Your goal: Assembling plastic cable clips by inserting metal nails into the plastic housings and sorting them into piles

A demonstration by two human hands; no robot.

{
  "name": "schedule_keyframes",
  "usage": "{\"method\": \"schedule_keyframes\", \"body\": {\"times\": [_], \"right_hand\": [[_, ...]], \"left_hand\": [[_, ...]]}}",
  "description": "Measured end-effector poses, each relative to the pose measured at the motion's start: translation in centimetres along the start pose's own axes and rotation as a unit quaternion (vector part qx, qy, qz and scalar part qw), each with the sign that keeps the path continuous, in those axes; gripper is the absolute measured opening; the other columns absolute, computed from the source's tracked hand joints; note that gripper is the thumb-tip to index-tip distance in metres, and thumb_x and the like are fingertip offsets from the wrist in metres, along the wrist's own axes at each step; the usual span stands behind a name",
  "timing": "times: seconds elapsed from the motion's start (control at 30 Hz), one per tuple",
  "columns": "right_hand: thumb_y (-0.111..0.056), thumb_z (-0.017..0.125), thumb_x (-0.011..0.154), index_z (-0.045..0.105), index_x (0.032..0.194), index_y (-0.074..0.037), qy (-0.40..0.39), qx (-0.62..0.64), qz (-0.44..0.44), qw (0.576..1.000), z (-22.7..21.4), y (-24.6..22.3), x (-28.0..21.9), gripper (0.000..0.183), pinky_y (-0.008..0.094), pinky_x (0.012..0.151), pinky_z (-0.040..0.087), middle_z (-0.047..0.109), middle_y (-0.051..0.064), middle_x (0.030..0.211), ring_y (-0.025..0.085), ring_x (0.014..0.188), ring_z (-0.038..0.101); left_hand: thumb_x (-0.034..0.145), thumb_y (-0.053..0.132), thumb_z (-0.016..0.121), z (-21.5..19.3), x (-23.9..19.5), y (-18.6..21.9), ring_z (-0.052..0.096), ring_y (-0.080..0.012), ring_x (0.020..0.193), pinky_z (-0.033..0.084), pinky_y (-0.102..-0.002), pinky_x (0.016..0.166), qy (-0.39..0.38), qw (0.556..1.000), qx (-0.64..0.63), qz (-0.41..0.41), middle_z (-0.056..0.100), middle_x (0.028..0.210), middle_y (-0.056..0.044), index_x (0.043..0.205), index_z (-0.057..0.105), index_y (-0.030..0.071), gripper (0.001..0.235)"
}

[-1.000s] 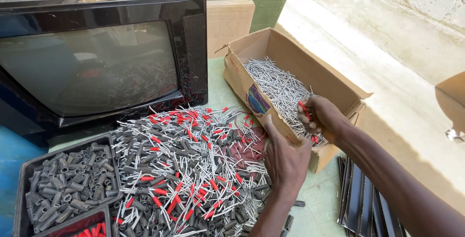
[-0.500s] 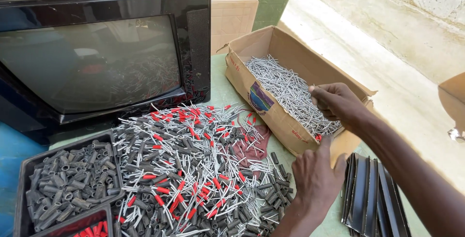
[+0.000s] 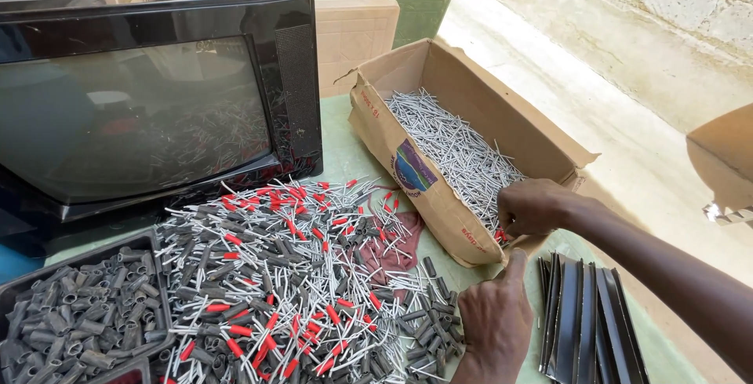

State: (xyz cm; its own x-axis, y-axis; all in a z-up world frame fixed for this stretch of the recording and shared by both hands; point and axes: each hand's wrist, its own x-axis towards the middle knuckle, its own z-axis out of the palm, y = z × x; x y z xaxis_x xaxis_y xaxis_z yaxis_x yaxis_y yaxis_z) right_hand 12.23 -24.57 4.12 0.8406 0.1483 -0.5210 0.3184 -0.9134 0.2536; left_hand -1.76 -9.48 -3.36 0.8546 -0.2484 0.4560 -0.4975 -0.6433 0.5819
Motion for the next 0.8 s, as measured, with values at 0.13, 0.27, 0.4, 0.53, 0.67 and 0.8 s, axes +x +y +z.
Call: {"method": "schedule_keyframes", "body": {"times": [0.13, 0.27, 0.4, 0.53, 0.67, 0.8], "right_hand": [[-0.017, 0.063, 0.074, 0.045, 0.051, -0.028, -0.007, -0.025, 0.030, 0.999, 0.5, -0.8, 0.2, 0.031, 0.025, 0.050, 0.027, 0.041, -0.010, 0.055, 0.007, 0.060, 0.034], [-0.022, 0.056, 0.082, 0.048, 0.057, -0.022, 0.017, -0.028, 0.057, 0.998, 0.8, -0.7, 0.3, 0.027, 0.023, 0.047, 0.029, 0.041, -0.008, 0.056, 0.008, 0.056, 0.035], [-0.053, 0.066, 0.091, 0.053, 0.066, -0.024, -0.028, -0.027, 0.075, 0.996, 0.6, -2.1, 0.1, 0.041, 0.018, 0.047, 0.032, 0.042, -0.011, 0.060, 0.005, 0.056, 0.037], [-0.038, 0.065, 0.084, 0.063, 0.074, -0.017, -0.015, -0.014, 0.084, 0.996, 0.9, -2.5, 0.8, 0.023, 0.029, 0.055, 0.043, 0.058, -0.004, 0.070, 0.012, 0.066, 0.049], [-0.025, 0.070, 0.083, 0.061, 0.068, -0.017, -0.034, 0.000, 0.029, 0.999, 1.6, -1.4, 1.9, 0.019, 0.025, 0.050, 0.036, 0.050, -0.005, 0.061, 0.009, 0.058, 0.044], [-0.020, 0.055, 0.089, 0.053, 0.064, -0.018, 0.051, 0.085, -0.077, 0.992, 1.7, 2.3, 1.9, 0.025, 0.031, 0.055, 0.037, 0.048, -0.006, 0.062, 0.010, 0.059, 0.040]], "left_hand": [[0.078, -0.001, 0.068, 0.0, -0.2, -0.1, 0.061, -0.0292, 0.042, 0.041, -0.043, 0.035, 0.014, 1.000, 0.002, 0.017, 0.063, 0.053, -0.007, 0.125, 0.057, 0.014, 0.051], [0.076, 0.002, 0.070, 0.3, -0.4, -0.1, 0.062, -0.0338, 0.045, 0.042, -0.048, 0.036, 0.010, 1.000, 0.003, 0.014, 0.065, 0.056, -0.011, 0.130, 0.057, 0.016, 0.057], [0.076, 0.003, 0.066, 0.0, -0.4, 0.0, 0.062, -0.0348, 0.043, 0.042, -0.047, 0.034, 0.022, 0.999, 0.029, 0.018, 0.063, 0.051, -0.010, 0.123, 0.055, 0.018, 0.051], [0.078, 0.003, 0.067, -0.3, -0.5, 0.1, 0.063, -0.0379, 0.047, 0.043, -0.050, 0.036, -0.011, 1.000, 0.009, 0.008, 0.065, 0.056, -0.012, 0.130, 0.052, 0.015, 0.056], [0.078, 0.003, 0.070, -0.5, -0.3, 0.0, 0.065, -0.0379, 0.050, 0.045, -0.050, 0.038, -0.019, 1.000, 0.009, -0.002, 0.066, 0.059, -0.013, 0.131, 0.051, 0.016, 0.058], [0.076, 0.003, 0.068, -0.1, -0.5, -0.3, 0.062, -0.0374, 0.046, 0.042, -0.050, 0.036, 0.007, 1.000, 0.009, 0.012, 0.064, 0.055, -0.013, 0.130, 0.054, 0.016, 0.057]]}}
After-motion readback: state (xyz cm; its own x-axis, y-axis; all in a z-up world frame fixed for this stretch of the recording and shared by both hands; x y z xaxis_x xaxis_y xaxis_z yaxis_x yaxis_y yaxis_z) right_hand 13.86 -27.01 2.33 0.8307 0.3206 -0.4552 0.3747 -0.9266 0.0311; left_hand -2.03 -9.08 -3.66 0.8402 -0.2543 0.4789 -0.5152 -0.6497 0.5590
